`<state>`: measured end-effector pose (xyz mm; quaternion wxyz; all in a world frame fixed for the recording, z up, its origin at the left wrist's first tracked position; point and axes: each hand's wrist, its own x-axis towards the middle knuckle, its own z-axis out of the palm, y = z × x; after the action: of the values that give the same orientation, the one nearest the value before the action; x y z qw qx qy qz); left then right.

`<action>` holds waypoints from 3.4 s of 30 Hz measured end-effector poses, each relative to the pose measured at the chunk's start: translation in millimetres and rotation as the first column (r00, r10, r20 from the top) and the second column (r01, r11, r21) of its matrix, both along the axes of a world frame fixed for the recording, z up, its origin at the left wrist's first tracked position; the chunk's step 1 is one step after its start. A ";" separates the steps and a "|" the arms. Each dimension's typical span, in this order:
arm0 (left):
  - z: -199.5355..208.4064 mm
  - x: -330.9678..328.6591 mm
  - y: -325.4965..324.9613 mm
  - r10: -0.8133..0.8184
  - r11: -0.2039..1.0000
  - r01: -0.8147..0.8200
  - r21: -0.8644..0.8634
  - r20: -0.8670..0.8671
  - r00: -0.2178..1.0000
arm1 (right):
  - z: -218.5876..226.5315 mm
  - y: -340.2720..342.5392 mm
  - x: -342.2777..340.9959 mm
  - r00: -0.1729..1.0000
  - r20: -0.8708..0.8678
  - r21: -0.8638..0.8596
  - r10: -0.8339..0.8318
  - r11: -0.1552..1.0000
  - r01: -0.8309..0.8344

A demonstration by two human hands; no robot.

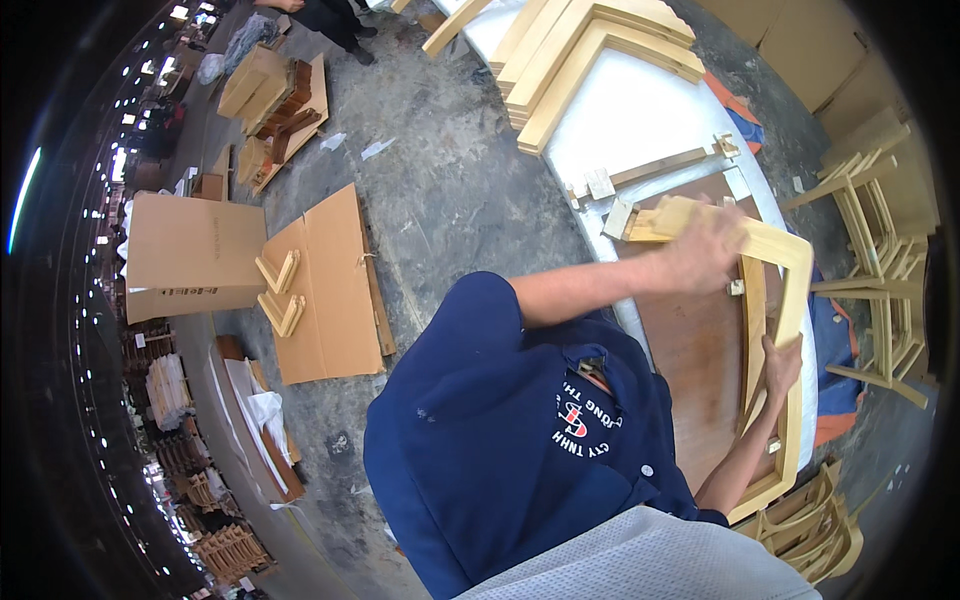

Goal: The person assembles light-colored wooden frames by hand, picking up corner pieces and joining them into rectangular shapes. They repeatedly pick up, align, and stack the frames on a workbench in a workshop setting.

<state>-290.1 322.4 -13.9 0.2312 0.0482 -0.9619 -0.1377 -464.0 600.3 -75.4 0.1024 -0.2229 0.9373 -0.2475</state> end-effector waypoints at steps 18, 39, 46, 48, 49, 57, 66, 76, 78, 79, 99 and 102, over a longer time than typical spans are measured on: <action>-134.6 -7.9 -49.5 0.218 0.961 -0.263 0.088 0.350 0.911 | -71.0 -65.7 -32.1 0.984 -0.070 0.307 0.166 0.942 -0.137; -130.4 -26.1 -56.1 0.179 0.972 -0.234 0.037 0.534 0.827 | -97.7 -61.2 -19.9 0.956 -0.229 0.265 0.183 0.957 -0.120; -65.6 -102.1 -59.4 0.046 0.995 -0.044 0.091 -0.020 0.999 | -82.9 25.4 12.1 0.992 -0.116 0.382 0.044 0.924 0.004; -147.9 -98.7 -56.4 0.093 0.994 -0.101 0.043 0.161 0.983 | -88.0 58.3 14.4 0.989 -0.142 0.390 0.045 0.921 0.014; -175.9 -96.7 -52.2 0.111 0.993 -0.118 0.016 0.246 0.963 | -91.8 63.2 18.6 0.989 -0.141 0.402 0.044 0.915 0.016; -165.5 -109.6 -54.0 -0.015 0.993 -0.035 0.115 0.409 0.913 | -90.1 64.8 15.3 0.988 -0.156 0.398 0.012 0.916 0.051; -87.6 -218.2 -34.4 -0.119 0.990 0.117 0.074 0.018 0.993 | -89.3 73.7 5.6 0.996 -0.077 0.357 0.050 0.934 -0.019; -174.9 -225.7 2.1 -0.294 0.917 0.380 -0.118 0.443 0.847 | -94.0 78.4 12.5 0.996 -0.061 0.268 -0.066 0.960 0.080; -172.6 -204.4 28.6 -0.460 0.809 0.570 -0.145 0.448 0.767 | -92.4 69.8 18.0 0.987 -0.093 0.305 -0.133 0.940 0.155; -185.7 -191.0 45.9 -0.568 0.740 0.644 -0.193 0.334 0.753 | -99.1 62.1 21.7 0.975 -0.133 0.283 -0.181 0.935 0.212; -149.2 -212.7 183.7 -0.667 0.511 0.857 0.065 0.659 0.348 | -109.9 82.4 12.9 0.968 -0.196 0.054 -0.154 0.984 0.167; -153.0 -202.9 175.2 -0.671 0.499 0.867 -0.013 0.627 0.396 | -111.7 78.1 22.1 0.950 -0.225 0.025 -0.215 0.974 0.226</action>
<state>-492.9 497.6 -166.9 -0.1414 -0.4133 -0.8985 -0.0425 -442.0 678.3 -187.1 -0.0251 -0.1405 0.9678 -0.2073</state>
